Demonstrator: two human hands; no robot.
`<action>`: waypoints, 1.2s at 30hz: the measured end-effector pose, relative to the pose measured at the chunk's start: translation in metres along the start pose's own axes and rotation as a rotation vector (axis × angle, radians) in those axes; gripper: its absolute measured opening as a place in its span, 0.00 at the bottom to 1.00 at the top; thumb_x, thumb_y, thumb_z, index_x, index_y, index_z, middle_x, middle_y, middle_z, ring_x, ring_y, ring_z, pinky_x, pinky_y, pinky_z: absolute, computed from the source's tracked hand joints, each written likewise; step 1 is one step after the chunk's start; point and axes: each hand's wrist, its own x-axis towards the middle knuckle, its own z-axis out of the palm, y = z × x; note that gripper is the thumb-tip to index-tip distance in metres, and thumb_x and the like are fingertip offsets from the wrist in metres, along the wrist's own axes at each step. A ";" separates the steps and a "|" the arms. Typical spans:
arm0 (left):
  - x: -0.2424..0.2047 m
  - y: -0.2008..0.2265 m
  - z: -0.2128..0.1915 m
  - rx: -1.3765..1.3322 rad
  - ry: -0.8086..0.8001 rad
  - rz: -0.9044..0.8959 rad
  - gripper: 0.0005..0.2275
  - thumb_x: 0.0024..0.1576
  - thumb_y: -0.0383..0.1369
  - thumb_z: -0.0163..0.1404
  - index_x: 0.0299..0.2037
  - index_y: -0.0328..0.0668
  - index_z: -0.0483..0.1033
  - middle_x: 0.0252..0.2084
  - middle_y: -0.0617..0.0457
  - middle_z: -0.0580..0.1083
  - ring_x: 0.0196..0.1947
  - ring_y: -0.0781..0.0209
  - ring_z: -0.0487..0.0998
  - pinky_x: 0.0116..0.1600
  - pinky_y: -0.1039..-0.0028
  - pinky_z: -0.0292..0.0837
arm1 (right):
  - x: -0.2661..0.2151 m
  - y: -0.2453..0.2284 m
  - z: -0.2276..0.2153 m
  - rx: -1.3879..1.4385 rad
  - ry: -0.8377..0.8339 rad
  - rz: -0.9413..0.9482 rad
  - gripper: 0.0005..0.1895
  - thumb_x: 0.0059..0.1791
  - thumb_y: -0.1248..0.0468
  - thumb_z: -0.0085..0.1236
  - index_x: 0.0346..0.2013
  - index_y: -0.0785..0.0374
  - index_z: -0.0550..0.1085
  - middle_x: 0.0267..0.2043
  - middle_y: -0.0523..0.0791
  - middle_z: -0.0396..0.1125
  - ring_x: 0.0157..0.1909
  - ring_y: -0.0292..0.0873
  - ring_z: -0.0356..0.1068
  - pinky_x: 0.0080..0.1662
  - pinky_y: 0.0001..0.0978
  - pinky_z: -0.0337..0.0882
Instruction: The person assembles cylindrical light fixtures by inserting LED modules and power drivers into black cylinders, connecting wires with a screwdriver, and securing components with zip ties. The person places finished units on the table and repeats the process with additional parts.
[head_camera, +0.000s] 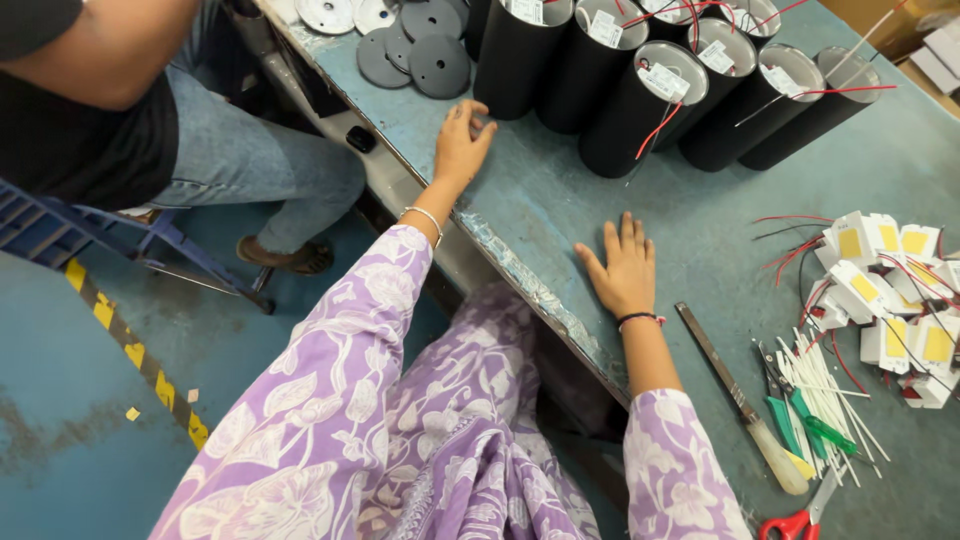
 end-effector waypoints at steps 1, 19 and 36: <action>-0.003 0.001 0.000 0.020 -0.020 0.010 0.12 0.55 0.33 0.59 0.46 0.42 0.74 0.36 0.50 0.73 0.31 0.57 0.76 0.42 0.67 0.74 | -0.010 -0.001 -0.002 -0.003 -0.002 -0.003 0.40 0.53 0.37 0.46 0.67 0.65 0.65 0.77 0.58 0.47 0.78 0.60 0.43 0.71 0.56 0.43; -0.008 -0.021 -0.025 0.046 -0.113 0.276 0.06 0.63 0.29 0.61 0.44 0.34 0.80 0.39 0.47 0.77 0.39 0.57 0.77 0.46 0.67 0.72 | -0.214 -0.021 -0.146 0.442 -0.549 -0.114 0.38 0.47 0.40 0.58 0.63 0.61 0.69 0.64 0.58 0.64 0.63 0.60 0.64 0.60 0.47 0.66; -0.267 0.466 0.499 -0.327 -0.425 1.734 0.28 0.42 0.42 0.56 0.54 0.39 0.78 0.52 0.47 0.79 0.48 0.51 0.80 0.51 0.62 0.74 | -0.346 -0.047 -0.070 0.079 -0.252 -0.126 0.15 0.52 0.60 0.50 0.48 0.67 0.72 0.33 0.46 0.69 0.39 0.46 0.72 0.45 0.39 0.67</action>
